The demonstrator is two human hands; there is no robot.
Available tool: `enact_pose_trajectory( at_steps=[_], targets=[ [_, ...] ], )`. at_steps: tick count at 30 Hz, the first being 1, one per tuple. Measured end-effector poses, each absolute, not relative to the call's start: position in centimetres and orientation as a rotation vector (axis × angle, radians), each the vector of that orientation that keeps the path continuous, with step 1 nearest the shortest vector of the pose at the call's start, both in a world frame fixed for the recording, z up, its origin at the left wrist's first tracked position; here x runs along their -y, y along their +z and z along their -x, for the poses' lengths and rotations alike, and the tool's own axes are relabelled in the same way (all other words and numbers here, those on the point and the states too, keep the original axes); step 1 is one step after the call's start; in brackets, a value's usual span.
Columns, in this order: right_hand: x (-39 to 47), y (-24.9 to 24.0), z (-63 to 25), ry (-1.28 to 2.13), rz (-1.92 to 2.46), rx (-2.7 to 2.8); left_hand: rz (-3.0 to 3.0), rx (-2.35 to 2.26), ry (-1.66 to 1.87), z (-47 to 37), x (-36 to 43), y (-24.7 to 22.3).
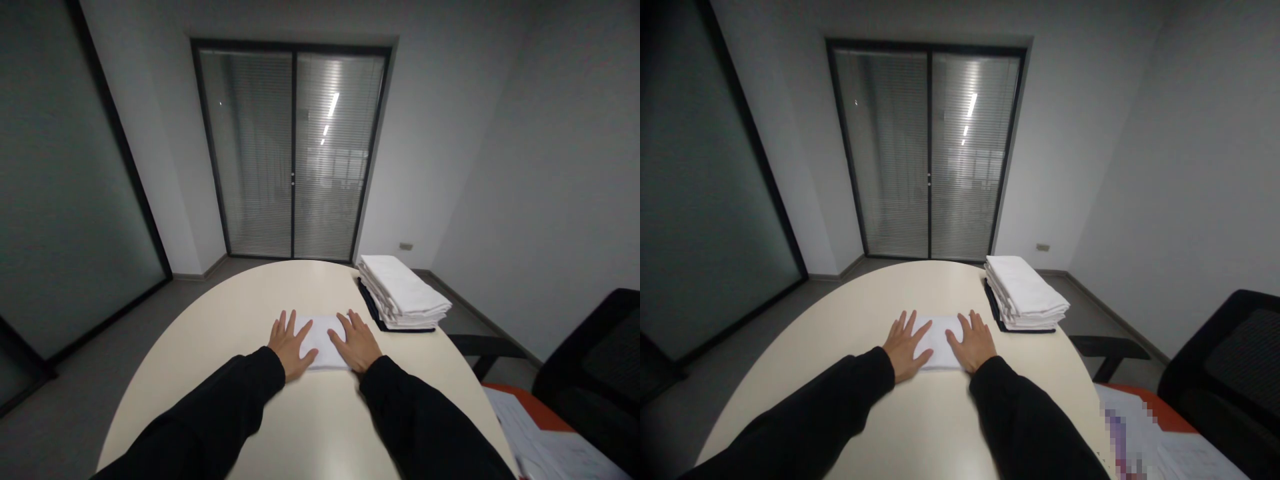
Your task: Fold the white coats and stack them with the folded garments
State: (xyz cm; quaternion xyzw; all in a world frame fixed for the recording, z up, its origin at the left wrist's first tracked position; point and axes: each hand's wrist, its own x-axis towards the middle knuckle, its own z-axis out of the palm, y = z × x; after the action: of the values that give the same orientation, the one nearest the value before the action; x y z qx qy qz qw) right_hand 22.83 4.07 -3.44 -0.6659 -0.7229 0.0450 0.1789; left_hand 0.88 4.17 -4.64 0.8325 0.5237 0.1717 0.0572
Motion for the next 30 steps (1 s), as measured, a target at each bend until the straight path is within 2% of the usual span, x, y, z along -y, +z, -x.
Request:
enact_pose_trajectory(
  at_steps=[10, 17, 23, 28, 30],
  targets=[
    [-4.4, -3.7, -22.9, 0.074, 1.9, 1.923, -2.517, -1.596, 0.515, -0.6, -4.3, -4.8],
    [-5.4, -4.3, -24.1, 0.263, 1.796, 1.78, -2.476, -1.61, 0.623, -0.3, -3.8, -4.3],
    [-6.5, -3.4, -25.6, 0.665, 1.546, 1.433, -2.449, -1.618, 0.674, -0.2, -4.2, -4.7],
    [-5.9, -1.4, -26.2, 1.385, 1.365, 1.199, -2.482, -1.574, 0.695, 0.1, -4.6, -4.9],
    [-5.3, -0.7, -26.1, 1.541, 1.255, 1.177, -2.495, -1.555, 0.694, 0.3, -4.7, -5.0]
  ],
)
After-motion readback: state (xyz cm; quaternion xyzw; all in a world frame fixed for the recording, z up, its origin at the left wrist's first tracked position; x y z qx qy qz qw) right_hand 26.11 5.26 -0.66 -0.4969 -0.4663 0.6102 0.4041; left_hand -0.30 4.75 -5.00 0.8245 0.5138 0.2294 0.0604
